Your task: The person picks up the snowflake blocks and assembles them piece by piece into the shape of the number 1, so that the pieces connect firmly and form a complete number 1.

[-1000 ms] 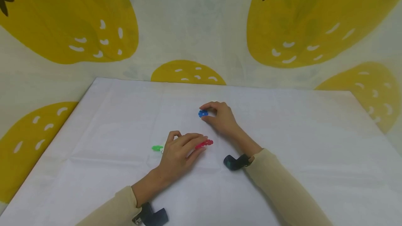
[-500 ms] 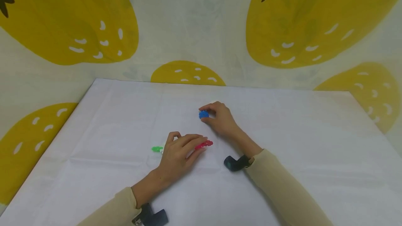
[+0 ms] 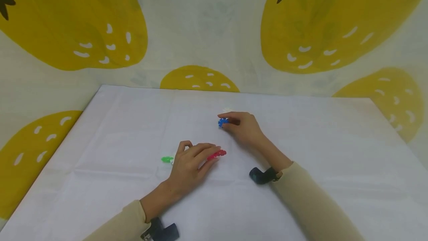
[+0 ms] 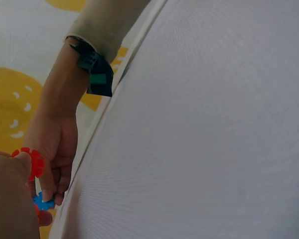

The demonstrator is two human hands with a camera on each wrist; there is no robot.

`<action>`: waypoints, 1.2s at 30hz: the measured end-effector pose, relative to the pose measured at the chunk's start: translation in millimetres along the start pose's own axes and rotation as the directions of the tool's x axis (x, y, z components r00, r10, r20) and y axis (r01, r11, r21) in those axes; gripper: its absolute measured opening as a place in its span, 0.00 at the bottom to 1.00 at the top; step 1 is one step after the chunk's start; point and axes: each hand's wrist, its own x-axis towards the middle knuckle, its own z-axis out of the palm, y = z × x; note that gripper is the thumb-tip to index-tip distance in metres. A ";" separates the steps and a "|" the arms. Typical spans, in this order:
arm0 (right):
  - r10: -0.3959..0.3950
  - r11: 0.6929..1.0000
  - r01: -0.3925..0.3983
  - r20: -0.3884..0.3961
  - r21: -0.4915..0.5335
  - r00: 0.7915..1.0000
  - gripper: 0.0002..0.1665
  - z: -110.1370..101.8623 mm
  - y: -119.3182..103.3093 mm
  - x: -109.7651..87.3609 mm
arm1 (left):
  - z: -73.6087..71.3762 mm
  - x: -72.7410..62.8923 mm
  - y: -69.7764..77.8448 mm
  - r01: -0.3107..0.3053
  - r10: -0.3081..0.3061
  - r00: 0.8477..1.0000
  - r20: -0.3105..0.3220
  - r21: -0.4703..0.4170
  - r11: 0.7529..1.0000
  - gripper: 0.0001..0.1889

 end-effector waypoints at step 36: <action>0.047 0.885 -0.169 0.279 0.434 0.959 0.23 -21.0 15.0 -80.0 | 0.5 2.7 -0.9 0.002 -0.002 1.000 -0.017 0.009 1.000 0.18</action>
